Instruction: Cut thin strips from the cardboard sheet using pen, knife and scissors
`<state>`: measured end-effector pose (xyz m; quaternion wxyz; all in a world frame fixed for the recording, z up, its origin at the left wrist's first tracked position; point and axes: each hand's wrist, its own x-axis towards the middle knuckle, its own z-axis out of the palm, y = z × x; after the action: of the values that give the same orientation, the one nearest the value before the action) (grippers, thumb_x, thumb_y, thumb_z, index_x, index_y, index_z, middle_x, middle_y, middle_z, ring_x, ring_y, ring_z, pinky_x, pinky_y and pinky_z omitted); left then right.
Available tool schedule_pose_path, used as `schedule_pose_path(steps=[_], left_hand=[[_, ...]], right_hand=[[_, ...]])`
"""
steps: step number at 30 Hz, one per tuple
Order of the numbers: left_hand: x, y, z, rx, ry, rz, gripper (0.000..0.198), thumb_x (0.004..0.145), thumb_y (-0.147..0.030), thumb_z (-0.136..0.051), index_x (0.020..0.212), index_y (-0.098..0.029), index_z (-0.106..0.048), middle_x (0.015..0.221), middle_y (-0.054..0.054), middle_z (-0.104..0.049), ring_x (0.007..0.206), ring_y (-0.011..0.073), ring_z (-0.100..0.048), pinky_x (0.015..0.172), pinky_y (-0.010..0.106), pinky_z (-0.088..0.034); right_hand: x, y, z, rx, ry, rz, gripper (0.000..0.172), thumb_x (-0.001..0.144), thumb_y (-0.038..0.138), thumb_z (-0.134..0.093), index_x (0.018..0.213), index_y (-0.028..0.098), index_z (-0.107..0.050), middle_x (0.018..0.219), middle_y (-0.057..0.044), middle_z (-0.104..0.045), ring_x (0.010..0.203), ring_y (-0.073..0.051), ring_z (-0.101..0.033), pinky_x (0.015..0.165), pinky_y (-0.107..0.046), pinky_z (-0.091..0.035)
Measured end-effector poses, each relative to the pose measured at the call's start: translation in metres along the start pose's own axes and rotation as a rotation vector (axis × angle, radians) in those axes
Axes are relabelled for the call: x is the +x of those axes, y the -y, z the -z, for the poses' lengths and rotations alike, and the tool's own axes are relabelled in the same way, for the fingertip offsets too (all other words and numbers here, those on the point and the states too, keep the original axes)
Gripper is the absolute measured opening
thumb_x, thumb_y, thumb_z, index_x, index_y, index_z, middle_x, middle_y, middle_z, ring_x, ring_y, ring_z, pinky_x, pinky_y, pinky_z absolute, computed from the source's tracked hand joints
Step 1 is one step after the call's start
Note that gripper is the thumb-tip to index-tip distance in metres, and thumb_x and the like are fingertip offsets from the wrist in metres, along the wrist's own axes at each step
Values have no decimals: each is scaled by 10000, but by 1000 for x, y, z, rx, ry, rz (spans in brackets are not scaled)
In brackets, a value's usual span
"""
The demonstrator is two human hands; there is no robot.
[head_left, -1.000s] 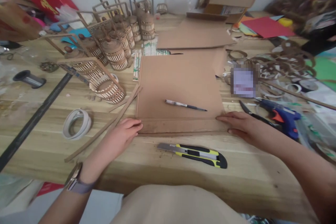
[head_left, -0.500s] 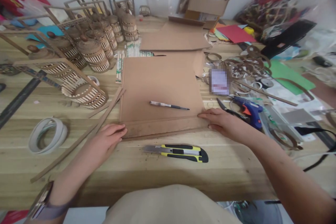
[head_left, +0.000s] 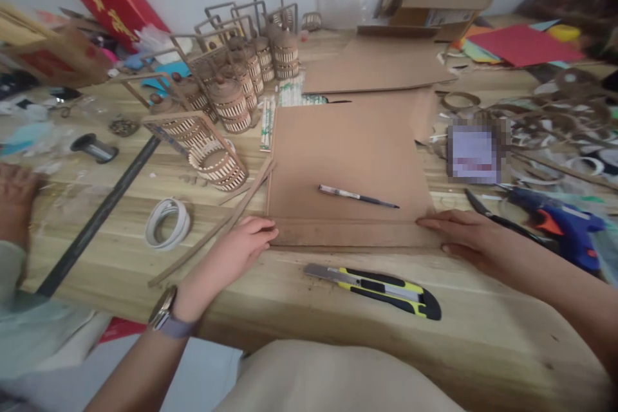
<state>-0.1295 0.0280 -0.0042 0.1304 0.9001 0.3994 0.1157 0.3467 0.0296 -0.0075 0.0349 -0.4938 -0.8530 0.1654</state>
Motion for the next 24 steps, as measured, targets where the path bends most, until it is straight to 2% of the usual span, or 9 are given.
schedule_pose_path(steps=[6,12,19,24], left_hand=[[2,4,0,-39,17,29,290,965,-128,-518,1177,-176,-710,1285,117,-662,1176,226,-611,1005,406,-535],[8,1,5,-50,45,29,299,948,-95,-520,1159,-180,-714,1242,106,-683,1175,219,-611,1017,394,-526],[12,-2,10,-21,82,40,312,946,-82,-497,1150,-182,-710,1234,96,-682,1167,213,-614,1020,385,-523],[13,-5,11,6,102,59,298,940,-98,-497,1115,-181,-723,1230,98,-680,1152,221,-617,1016,385,-524]], right_hand=[[0,-3,-2,-27,4,3,479,912,287,-412,1280,157,-690,1269,-192,-663,1164,-332,-648,1000,-499,-540],[-2,-1,-2,-40,12,-16,476,921,282,-411,1293,165,-685,1273,-186,-662,1167,-322,-650,1002,-472,-545],[-6,-8,-16,-57,-65,9,484,938,265,-383,1314,173,-672,1280,-178,-650,1165,-311,-639,1006,-458,-536],[-3,4,-3,-28,12,-22,485,928,221,-386,1313,128,-667,1295,-193,-645,1188,-314,-621,1028,-474,-517]])
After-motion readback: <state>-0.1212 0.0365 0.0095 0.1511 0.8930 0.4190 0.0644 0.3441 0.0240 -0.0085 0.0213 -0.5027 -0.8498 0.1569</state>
